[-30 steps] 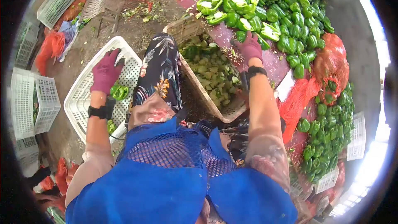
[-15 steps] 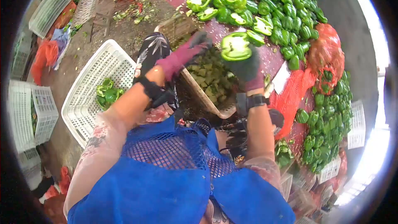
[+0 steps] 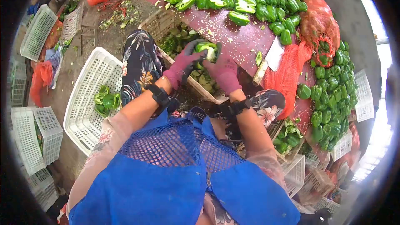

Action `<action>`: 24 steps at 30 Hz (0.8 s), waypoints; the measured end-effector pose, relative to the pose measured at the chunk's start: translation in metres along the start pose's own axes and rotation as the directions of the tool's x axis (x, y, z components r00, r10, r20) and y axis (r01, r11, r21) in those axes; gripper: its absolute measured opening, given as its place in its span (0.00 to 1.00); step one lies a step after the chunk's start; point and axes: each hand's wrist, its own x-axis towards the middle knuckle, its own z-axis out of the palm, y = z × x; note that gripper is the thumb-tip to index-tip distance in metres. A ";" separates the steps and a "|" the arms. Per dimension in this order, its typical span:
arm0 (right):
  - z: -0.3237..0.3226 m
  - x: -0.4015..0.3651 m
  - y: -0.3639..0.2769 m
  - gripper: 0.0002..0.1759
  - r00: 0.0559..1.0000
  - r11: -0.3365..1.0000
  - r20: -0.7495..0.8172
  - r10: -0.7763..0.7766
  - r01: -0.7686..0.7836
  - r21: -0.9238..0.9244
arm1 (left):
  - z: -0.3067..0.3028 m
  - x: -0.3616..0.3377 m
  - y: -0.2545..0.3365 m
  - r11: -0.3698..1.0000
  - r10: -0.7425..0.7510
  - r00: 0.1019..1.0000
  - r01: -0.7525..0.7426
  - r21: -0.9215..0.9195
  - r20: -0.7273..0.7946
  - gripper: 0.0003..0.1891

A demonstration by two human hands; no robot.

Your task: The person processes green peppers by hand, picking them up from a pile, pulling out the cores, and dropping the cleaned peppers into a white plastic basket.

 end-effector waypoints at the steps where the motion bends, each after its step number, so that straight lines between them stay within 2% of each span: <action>1: 0.002 0.000 -0.006 0.38 0.997 0.997 0.004 0.071 -0.071 -0.007 | -0.004 0.005 -0.010 0.990 0.115 0.993 -0.116 0.081 0.014 0.25; 2: 0.003 -0.001 -0.008 0.36 0.989 0.989 0.009 0.145 -0.144 -0.016 | -0.004 0.005 -0.015 0.985 0.140 0.990 -0.140 0.102 0.007 0.25; 5: 0.009 -0.003 0.001 0.34 0.997 0.998 -0.076 0.030 -0.025 0.061 | -0.001 0.008 -0.014 0.973 0.194 0.981 -0.194 0.126 0.010 0.27; 8: 0.015 -0.005 0.013 0.31 0.987 0.999 -0.149 -0.053 0.053 -0.004 | -0.001 0.001 -0.011 0.971 0.211 0.977 -0.214 0.105 0.043 0.30; 10: 0.015 -0.008 0.012 0.35 0.980 0.993 -0.172 -0.101 0.089 -0.078 | -0.005 0.004 -0.023 0.954 0.274 0.960 -0.278 0.113 0.054 0.32; 11: 0.015 -0.009 0.012 0.37 0.975 0.988 -0.183 -0.125 0.105 -0.116 | -0.009 0.007 -0.029 0.965 0.248 0.967 -0.253 0.076 0.061 0.34; 12: 0.012 -0.010 0.010 0.39 0.974 0.980 -0.186 -0.133 0.101 -0.169 | 0.001 0.000 -0.020 0.939 0.269 0.961 -0.275 0.204 0.059 0.34; 13: 0.009 -0.008 0.010 0.40 0.988 0.968 -0.123 -0.094 0.062 -0.241 | 0.010 -0.006 -0.010 0.898 0.289 0.956 -0.291 0.329 0.056 0.34; 15: 0.008 -0.006 0.009 0.42 1.000 0.926 0.004 0.015 -0.012 -0.378 | 0.017 -0.010 -0.013 0.879 0.300 0.954 -0.287 0.381 0.027 0.33; 17: 0.008 -0.004 0.010 0.40 0.995 0.920 -0.013 -0.095 0.083 -0.384 | 0.014 -0.005 -0.026 0.877 0.317 0.947 -0.274 0.395 -0.047 0.32; 18: 0.011 -0.004 0.011 0.39 0.989 0.914 -0.016 -0.148 0.131 -0.385 | 0.009 0.000 -0.033 0.935 0.225 0.970 -0.188 0.302 -0.091 0.31; 19: 0.018 -0.002 0.011 0.33 0.960 0.890 -0.128 -0.248 0.174 -0.422 | 0.003 0.005 -0.040 0.974 0.127 0.984 -0.100 0.203 -0.124 0.30; 20: 0.017 0.002 0.011 0.31 0.954 0.926 -0.152 -0.260 0.201 -0.321 | -0.004 0.009 -0.045 0.995 0.026 0.989 -0.011 0.100 -0.147 0.28; 21: 0.012 0.005 0.007 0.29 0.948 0.950 -0.173 -0.267 0.229 -0.213 | -0.008 0.008 -0.046 0.988 0.095 0.973 -0.066 0.136 -0.211 0.26; 22: 0.006 0.004 -0.001 0.27 0.945 0.963 -0.189 -0.267 0.253 -0.097 | -0.021 0.008 -0.031 0.999 0.006 0.996 -0.010 -0.042 -0.089 0.24; 23: -0.009 0.004 -0.009 0.23 0.989 0.989 -0.064 -0.135 0.139 0.054 | -0.026 0.006 -0.019 0.991 0.017 0.999 -0.022 -0.131 -0.040 0.24; 24: -0.002 0.011 0.003 0.20 0.994 0.940 -0.037 -0.104 0.110 0.322 | -0.031 0.000 -0.008 0.976 0.025 1.000 -0.023 -0.218 0.004 0.23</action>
